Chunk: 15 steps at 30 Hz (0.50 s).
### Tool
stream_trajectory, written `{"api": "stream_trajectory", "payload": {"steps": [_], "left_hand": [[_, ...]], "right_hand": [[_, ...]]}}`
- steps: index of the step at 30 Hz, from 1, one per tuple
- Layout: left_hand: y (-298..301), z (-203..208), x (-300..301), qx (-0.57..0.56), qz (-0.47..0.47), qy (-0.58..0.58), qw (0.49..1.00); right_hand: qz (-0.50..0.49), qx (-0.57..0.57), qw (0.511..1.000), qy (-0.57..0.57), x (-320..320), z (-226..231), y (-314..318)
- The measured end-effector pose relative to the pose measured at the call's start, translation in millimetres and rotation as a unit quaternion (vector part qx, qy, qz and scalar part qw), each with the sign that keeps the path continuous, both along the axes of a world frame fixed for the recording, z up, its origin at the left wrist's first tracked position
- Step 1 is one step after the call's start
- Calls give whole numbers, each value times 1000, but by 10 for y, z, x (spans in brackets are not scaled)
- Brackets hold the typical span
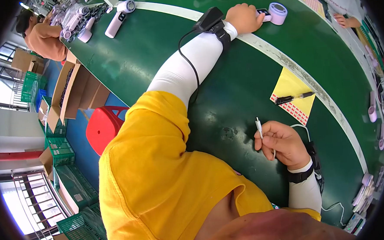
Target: The person tests handheld fans by pressing their buttons to cycle through power levels, plugging a USB cable into each base, and then placing them back on the assembly line.
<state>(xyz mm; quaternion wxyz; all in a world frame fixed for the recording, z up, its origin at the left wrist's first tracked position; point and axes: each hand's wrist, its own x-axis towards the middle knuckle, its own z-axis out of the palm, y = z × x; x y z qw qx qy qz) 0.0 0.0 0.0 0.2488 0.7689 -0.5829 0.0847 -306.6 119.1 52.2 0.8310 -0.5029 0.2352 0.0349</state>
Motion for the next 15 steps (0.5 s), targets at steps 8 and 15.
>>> {"api": "stream_trajectory", "payload": {"steps": [8,15], "left_hand": [[304,292,197,140,-121,18,983],[295,107,563,90,-128,497,854]], "right_hand": [[12,83,996,35,75,-12,24],[22,89,996,18,79,9,23]]}}
